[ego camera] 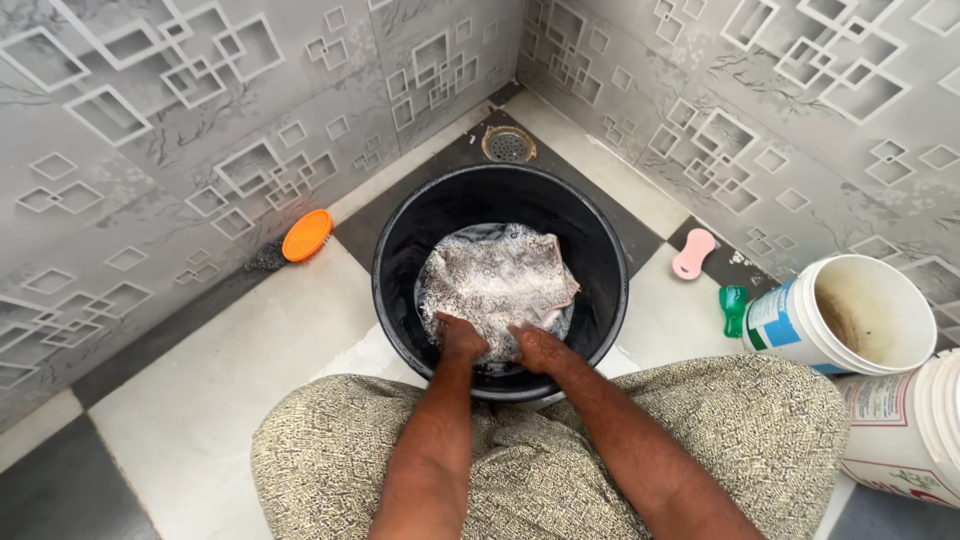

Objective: The person scrubs a small patterned mat with a pink brush on the tiled floor, then rinses it in a black basin filled with water from a wall tap. The person repeatedly submerges, squeezes, and wrings the mat to remove soap and water.

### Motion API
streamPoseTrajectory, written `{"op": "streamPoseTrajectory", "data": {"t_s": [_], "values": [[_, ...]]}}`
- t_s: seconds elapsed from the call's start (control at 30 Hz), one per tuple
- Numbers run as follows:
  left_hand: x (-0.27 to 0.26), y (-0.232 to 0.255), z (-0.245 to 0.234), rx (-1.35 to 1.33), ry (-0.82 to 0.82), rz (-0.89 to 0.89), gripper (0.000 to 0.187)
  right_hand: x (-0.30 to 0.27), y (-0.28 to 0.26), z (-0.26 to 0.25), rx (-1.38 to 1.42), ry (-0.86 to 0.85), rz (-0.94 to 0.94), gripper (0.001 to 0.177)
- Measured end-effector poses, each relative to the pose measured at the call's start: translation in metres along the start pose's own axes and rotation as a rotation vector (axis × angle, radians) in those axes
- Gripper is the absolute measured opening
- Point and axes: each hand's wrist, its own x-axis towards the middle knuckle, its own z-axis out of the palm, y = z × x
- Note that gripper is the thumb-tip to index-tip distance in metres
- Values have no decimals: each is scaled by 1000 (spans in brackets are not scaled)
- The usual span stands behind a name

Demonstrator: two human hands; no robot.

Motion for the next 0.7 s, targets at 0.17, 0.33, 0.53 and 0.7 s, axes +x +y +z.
{"op": "streamPoseTrajectory", "data": {"t_s": [0.17,0.33,0.53,0.7], "values": [[-10,-4,7,293,-151,64,146,-9,-16,10,-81,-204,89,103],[8,-19,35,524,-200,27,140,-15,-12,23,-66,-296,71,109],[-3,-40,52,755,-268,182,96,-36,-9,31,-15,-333,93,106],[-43,-40,34,562,-313,145,45,-51,-23,23,-20,-374,123,106]]}}
